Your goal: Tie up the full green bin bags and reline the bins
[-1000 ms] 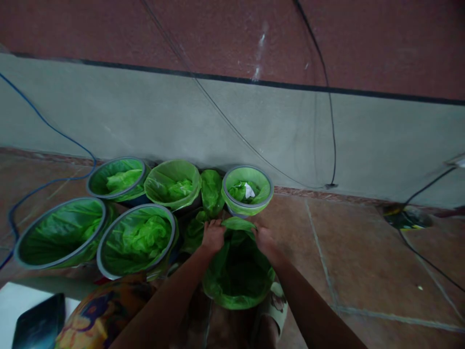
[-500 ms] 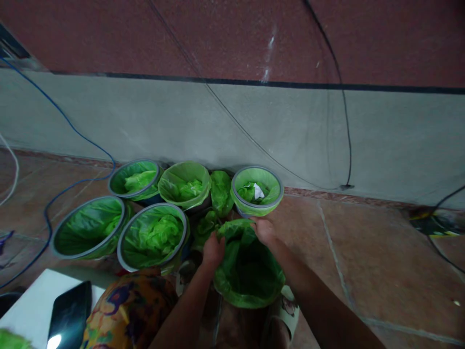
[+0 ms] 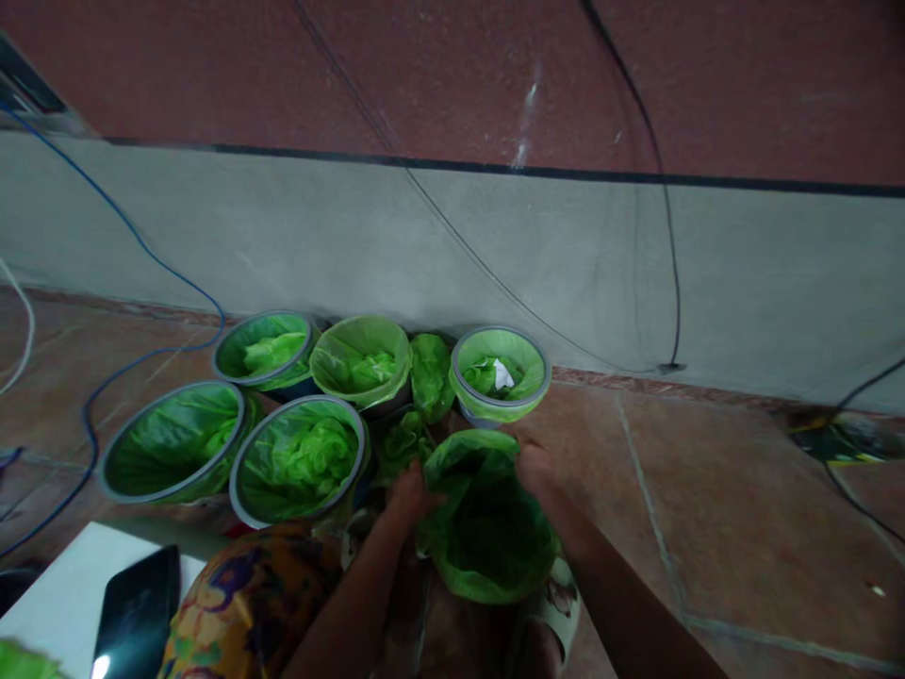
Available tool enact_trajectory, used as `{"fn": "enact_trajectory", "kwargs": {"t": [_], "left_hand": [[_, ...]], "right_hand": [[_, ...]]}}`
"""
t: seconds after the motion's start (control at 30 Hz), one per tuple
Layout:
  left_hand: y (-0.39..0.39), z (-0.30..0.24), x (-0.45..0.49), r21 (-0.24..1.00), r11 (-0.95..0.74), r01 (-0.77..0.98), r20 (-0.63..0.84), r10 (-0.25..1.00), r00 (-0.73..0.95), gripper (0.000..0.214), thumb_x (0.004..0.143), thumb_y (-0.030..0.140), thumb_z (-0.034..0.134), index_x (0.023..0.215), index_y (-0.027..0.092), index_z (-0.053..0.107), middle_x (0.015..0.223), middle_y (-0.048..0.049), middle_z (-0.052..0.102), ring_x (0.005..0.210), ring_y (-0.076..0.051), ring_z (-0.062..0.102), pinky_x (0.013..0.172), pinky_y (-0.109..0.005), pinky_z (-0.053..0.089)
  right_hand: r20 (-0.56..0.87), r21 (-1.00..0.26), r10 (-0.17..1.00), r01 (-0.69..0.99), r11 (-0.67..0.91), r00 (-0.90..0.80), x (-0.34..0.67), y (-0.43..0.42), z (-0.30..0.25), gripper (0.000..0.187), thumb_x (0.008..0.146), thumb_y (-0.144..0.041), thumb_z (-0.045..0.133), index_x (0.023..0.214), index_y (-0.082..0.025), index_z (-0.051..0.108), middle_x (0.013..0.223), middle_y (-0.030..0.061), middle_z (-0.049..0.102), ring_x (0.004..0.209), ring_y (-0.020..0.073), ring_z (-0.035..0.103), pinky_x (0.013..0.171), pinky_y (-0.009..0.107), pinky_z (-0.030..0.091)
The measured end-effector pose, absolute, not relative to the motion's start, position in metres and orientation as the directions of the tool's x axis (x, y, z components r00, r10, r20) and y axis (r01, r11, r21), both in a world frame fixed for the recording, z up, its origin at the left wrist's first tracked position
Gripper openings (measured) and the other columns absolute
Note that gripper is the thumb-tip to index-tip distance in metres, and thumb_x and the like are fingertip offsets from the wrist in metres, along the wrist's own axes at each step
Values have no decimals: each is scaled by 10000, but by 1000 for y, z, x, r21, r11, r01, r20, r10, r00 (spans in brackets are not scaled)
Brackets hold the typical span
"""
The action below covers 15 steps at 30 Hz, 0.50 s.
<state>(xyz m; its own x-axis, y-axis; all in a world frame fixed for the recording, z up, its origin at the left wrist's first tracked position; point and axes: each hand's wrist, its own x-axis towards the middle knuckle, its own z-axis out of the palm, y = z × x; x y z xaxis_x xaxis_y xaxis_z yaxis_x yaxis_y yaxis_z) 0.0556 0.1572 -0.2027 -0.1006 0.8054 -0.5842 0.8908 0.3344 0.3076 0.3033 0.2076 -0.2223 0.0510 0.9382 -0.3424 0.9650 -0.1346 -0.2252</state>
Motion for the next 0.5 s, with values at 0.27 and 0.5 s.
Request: {"fn": "enact_trajectory", "kwargs": {"t": [0.27,0.5], "left_hand": [[212,-188,76,465,233,854,-376,925,-48,418,1014,347,324,1240,139,608,1255,-148,669,1164,-191,629,966,-272,447],[216,-196,86,338,79,938,-404,912,69,290,947,395,482,1004,213,701,1086,-108,730,1073,-241,663,920,-323,470]], "right_hand": [[-141,-402,970,907,125,-196,278,239,-193,359,948,-276,484,1257,-193,648,1260,99,675,1167,212,613,1023,298,434],[-302,-388,895,900,198,-327,281,246,-213,251,910,-223,546,1094,-219,717,1074,59,739,1031,208,662,907,284,467]]}}
